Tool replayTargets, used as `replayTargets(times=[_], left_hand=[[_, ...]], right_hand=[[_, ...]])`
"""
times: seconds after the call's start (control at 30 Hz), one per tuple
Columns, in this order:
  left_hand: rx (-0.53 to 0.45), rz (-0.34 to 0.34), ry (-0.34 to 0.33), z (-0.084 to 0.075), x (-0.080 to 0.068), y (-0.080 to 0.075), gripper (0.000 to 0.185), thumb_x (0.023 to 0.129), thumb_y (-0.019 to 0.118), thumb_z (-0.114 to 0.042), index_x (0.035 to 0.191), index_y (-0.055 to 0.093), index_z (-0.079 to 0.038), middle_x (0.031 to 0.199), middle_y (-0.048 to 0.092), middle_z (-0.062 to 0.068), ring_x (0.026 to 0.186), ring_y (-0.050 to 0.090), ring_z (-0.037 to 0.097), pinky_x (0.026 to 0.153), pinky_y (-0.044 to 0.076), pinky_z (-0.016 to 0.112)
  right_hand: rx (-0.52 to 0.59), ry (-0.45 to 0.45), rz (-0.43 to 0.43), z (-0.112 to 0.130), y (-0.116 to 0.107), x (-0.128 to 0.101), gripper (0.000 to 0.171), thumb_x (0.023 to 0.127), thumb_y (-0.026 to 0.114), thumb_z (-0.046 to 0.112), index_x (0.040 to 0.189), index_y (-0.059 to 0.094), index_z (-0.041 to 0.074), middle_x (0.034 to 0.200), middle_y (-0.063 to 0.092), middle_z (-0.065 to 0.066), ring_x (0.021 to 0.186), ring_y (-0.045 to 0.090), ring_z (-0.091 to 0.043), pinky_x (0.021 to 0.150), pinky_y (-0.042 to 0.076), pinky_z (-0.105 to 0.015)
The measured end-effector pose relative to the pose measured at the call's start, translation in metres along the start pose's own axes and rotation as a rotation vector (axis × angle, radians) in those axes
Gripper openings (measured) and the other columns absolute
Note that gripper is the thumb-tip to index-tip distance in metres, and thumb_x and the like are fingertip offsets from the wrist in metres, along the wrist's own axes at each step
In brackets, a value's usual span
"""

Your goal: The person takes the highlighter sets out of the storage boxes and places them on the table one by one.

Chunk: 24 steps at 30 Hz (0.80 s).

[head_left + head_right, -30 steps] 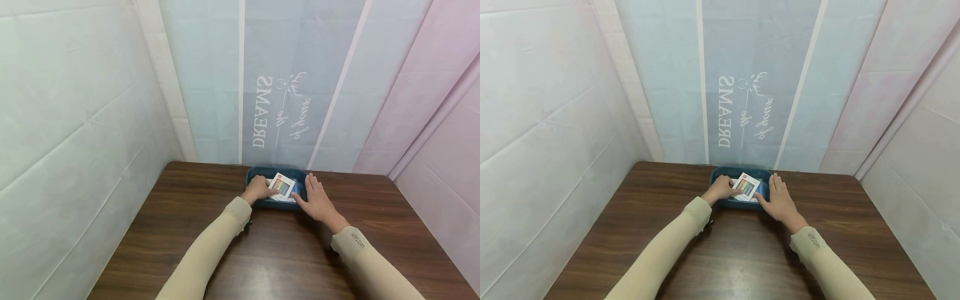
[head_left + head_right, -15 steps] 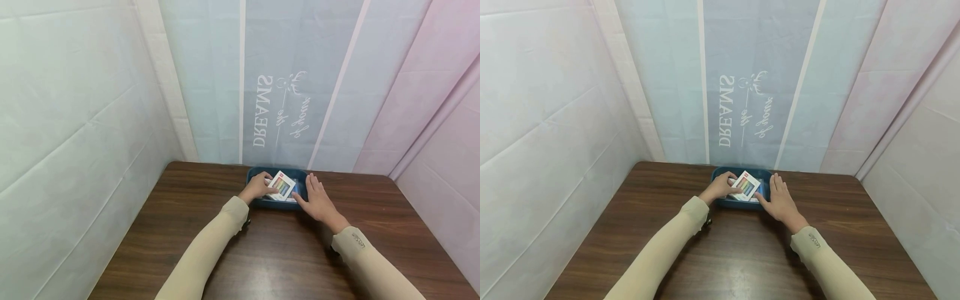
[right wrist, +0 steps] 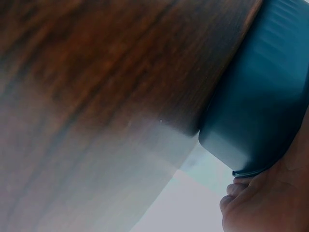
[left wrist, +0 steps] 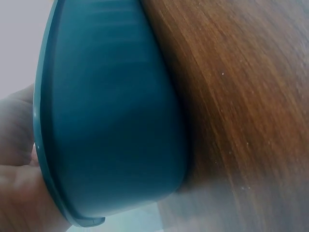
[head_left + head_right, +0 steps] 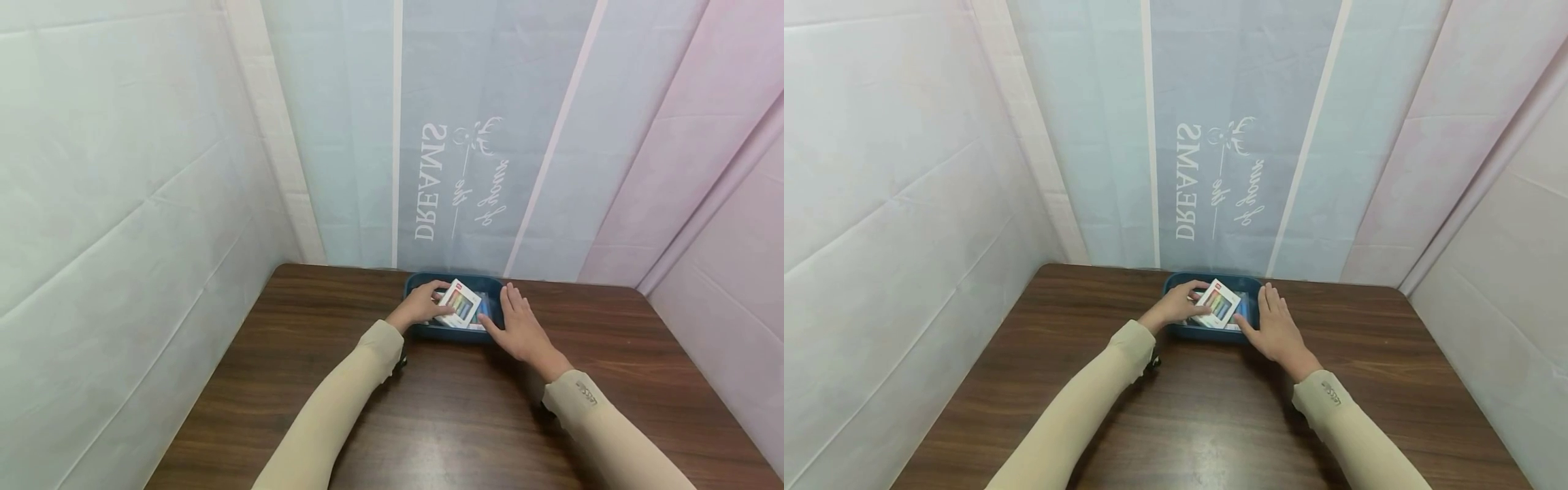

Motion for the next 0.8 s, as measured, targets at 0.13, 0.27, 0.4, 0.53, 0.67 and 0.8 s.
replayTargets(times=[0.13,0.27,0.4,0.53,0.67,0.8], left_hand=[[-0.01,0.003,0.006,0.0008,0.0021,-0.0011,0.064,0.098,0.082,-0.026,0.156,0.056,-0.017,0.133,0.069,0.016,0.084,0.068,0.016,0.065,0.058,0.029],[-0.012,0.006,0.009,0.0013,0.004,-0.0021,0.063,0.099,0.082,-0.026,0.156,0.056,-0.018,0.132,0.069,0.016,0.082,0.068,0.017,0.064,0.057,0.029],[0.003,0.002,0.005,0.0008,0.0053,-0.0032,0.063,0.099,0.082,-0.027,0.156,0.056,-0.018,0.131,0.069,0.015,0.081,0.067,0.016,0.062,0.057,0.029],[0.012,0.0,-0.001,-0.0003,0.0047,-0.0044,0.062,0.099,0.082,-0.026,0.155,0.057,-0.017,0.13,0.069,0.015,0.087,0.068,0.017,0.066,0.057,0.029],[0.024,-0.002,0.013,-0.0014,0.0047,-0.0056,0.061,0.099,0.082,-0.026,0.154,0.059,-0.015,0.128,0.07,0.015,0.093,0.067,0.016,0.072,0.056,0.026],[-0.006,0.007,0.027,-0.0023,0.0047,-0.0063,0.061,0.099,0.082,-0.024,0.154,0.058,-0.014,0.121,0.071,0.015,0.085,0.067,0.017,0.068,0.055,0.027]], right_hand=[[0.006,0.01,0.013,-0.0023,0.0008,0.0009,0.107,0.107,0.047,0.068,0.166,0.007,-0.012,0.175,-0.001,-0.033,0.162,0.004,-0.051,0.13,0.008,-0.065],[0.008,0.015,0.021,-0.0033,0.0007,0.0025,0.108,0.107,0.048,0.068,0.166,0.006,-0.011,0.175,-0.002,-0.032,0.162,0.003,-0.05,0.13,0.006,-0.064],[0.015,0.01,0.017,-0.0027,-0.0011,0.0033,0.107,0.107,0.049,0.067,0.166,0.007,-0.012,0.175,-0.001,-0.033,0.162,0.003,-0.05,0.13,0.007,-0.064],[0.023,0.008,0.017,-0.0014,-0.0022,0.0034,0.107,0.107,0.05,0.067,0.166,0.008,-0.012,0.175,0.0,-0.033,0.162,0.004,-0.051,0.13,0.007,-0.065],[0.021,0.008,0.021,-0.0006,-0.0024,0.0038,0.108,0.107,0.049,0.068,0.166,0.008,-0.012,0.175,-0.001,-0.033,0.162,0.004,-0.052,0.13,0.007,-0.065],[0.017,0.014,0.022,-0.0008,-0.003,0.0034,0.108,0.107,0.048,0.069,0.166,0.008,-0.012,0.175,0.0,-0.033,0.162,0.005,-0.052,0.129,0.008,-0.065]])
Point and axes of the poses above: each hand's wrist, its own x-axis towards the middle knuckle, its own y-axis out of the palm, z = x × y, the point moved 8 cm from there along x, towards the middle knuckle
